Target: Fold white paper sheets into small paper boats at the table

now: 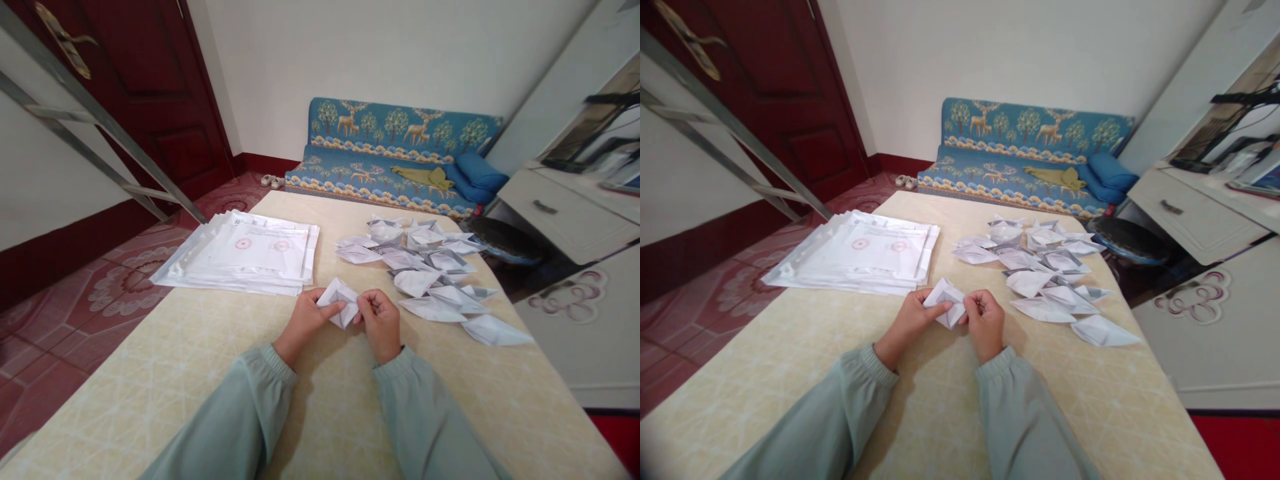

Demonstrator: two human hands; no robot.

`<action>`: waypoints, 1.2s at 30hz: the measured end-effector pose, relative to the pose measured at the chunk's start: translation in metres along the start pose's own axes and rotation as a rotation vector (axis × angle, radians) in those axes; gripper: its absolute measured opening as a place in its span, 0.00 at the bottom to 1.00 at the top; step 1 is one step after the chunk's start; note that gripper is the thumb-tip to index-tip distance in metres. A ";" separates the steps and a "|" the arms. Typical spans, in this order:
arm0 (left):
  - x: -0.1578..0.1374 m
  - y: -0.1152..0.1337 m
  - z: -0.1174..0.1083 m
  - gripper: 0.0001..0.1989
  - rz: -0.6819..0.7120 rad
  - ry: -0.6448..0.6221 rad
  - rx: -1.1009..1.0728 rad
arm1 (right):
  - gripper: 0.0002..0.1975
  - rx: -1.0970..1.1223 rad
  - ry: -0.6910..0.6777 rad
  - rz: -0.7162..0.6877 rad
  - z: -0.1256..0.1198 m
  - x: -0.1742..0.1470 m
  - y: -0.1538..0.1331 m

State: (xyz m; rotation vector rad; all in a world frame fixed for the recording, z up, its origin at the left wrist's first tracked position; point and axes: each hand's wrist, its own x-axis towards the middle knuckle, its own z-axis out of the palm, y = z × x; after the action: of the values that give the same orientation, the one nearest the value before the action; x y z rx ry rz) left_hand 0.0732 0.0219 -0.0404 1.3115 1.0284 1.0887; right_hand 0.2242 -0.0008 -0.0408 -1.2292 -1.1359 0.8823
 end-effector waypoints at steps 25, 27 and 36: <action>-0.002 0.006 0.009 0.24 0.017 -0.039 -0.377 | 0.12 0.341 0.097 0.215 0.012 -0.007 0.004; -0.003 0.004 0.009 0.20 -0.026 -0.063 -0.340 | 0.13 0.362 0.121 0.209 0.011 -0.005 0.004; -0.003 0.003 0.005 0.13 -0.028 0.019 -0.221 | 0.15 0.295 0.042 0.212 0.010 -0.005 0.001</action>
State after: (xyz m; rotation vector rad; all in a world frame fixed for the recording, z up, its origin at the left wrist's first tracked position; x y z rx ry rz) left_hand 0.0776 0.0177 -0.0379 1.1082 0.9091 1.1606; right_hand 0.2137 -0.0035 -0.0428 -1.1289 -0.8173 1.1349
